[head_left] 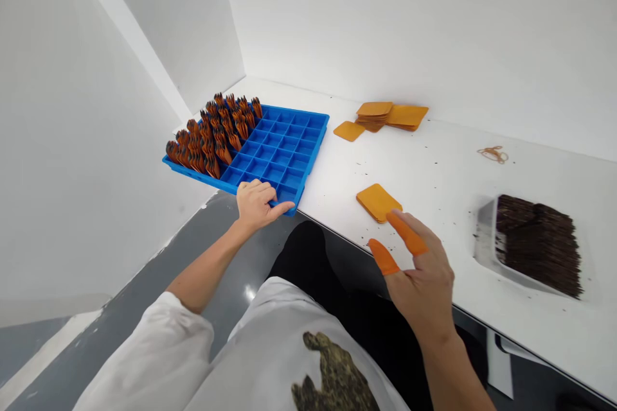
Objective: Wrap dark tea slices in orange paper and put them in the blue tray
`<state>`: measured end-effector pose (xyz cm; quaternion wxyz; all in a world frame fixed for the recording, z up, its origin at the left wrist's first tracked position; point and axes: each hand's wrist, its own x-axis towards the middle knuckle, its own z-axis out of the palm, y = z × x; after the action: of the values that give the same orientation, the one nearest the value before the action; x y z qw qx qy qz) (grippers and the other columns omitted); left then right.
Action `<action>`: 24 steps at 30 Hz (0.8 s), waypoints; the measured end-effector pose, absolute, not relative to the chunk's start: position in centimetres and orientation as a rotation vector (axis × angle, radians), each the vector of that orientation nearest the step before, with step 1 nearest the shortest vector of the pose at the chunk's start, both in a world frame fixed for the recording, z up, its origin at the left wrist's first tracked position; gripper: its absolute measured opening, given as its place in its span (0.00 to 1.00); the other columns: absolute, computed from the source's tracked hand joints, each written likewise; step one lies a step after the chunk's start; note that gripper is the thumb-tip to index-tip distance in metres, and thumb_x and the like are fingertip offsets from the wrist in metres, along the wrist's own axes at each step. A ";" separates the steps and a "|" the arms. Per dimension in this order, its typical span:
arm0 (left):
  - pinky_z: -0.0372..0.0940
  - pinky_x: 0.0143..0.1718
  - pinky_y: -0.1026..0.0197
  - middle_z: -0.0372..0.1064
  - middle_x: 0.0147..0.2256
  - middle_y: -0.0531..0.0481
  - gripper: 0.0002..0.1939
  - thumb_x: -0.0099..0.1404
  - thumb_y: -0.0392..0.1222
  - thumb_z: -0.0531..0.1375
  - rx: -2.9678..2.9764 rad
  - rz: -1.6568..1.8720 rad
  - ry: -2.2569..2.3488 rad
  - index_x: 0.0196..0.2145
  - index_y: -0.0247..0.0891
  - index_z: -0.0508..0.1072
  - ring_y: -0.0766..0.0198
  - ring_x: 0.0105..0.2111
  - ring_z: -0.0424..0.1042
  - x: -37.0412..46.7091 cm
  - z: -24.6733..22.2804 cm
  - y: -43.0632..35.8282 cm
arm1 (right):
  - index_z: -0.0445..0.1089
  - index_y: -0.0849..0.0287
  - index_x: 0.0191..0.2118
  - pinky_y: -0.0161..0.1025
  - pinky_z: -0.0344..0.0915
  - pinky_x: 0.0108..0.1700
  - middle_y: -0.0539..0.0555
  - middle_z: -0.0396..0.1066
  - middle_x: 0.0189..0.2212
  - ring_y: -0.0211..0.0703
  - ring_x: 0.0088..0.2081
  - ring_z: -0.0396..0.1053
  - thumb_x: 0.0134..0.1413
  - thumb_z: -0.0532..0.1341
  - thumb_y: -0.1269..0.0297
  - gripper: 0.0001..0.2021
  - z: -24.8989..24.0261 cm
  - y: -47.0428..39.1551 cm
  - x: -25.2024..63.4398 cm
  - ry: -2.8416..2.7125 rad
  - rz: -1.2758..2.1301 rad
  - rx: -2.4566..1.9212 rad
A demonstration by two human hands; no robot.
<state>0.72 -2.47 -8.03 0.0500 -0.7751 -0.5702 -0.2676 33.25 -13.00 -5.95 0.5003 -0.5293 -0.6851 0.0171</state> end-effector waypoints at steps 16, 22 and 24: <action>0.54 0.75 0.33 0.70 0.66 0.40 0.32 0.57 0.53 0.75 -2.061 -1.548 -1.946 0.58 0.46 0.76 0.37 0.72 0.62 -9.2 -8.1 -3.4 | 0.72 0.49 0.71 0.68 0.74 0.66 0.62 0.77 0.63 0.64 0.65 0.75 0.71 0.70 0.60 0.26 -4.8 -9.3 30.6 -1.739 0.084 -1.226; 0.67 0.71 0.38 0.66 0.72 0.44 0.49 0.57 0.43 0.72 -1.918 -2.448 -2.251 0.74 0.50 0.63 0.40 0.72 0.65 -7.5 -9.8 -3.5 | 0.74 0.49 0.70 0.68 0.72 0.69 0.62 0.76 0.65 0.64 0.66 0.74 0.70 0.70 0.57 0.26 -5.2 -9.4 30.9 -1.696 0.145 -1.301; 0.69 0.70 0.39 0.67 0.72 0.45 0.50 0.55 0.40 0.70 -1.882 -2.559 -2.211 0.74 0.49 0.63 0.41 0.72 0.67 -7.4 -9.9 -3.2 | 0.75 0.49 0.70 0.67 0.72 0.69 0.62 0.76 0.65 0.64 0.66 0.74 0.70 0.70 0.56 0.26 -5.3 -9.4 30.9 -1.686 0.163 -1.312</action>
<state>-7.45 -3.21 -9.94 -0.3562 -0.4544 -0.5337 -0.6179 30.88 -9.41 -5.26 0.4789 -0.5376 -0.6907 0.0668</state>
